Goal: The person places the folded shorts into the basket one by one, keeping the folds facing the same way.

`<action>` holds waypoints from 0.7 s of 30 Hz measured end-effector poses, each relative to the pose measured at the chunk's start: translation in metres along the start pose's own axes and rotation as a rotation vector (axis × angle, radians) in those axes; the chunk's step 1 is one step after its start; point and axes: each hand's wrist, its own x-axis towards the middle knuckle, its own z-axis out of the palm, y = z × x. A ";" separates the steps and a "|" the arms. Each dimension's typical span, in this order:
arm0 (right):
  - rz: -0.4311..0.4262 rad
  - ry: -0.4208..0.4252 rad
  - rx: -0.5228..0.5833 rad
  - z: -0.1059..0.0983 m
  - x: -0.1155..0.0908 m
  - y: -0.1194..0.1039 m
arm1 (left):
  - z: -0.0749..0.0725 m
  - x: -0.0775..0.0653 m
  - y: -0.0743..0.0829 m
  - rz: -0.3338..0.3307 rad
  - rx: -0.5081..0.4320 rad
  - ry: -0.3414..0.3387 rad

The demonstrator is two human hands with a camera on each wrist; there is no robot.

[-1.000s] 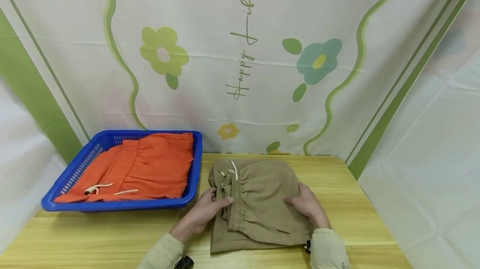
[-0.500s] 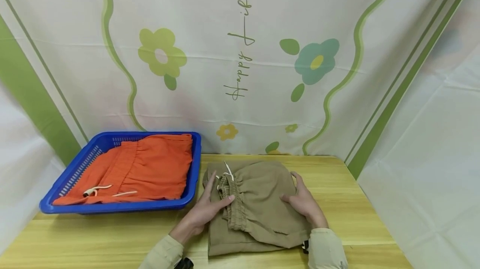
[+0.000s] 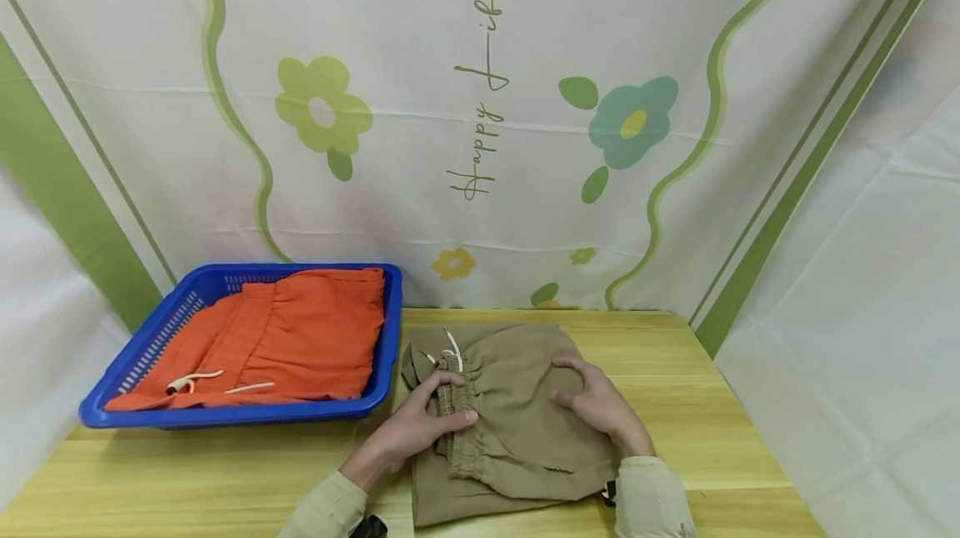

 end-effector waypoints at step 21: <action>-0.098 -0.009 -0.064 -0.003 -0.003 -0.011 | -0.002 0.000 0.003 0.178 0.162 0.103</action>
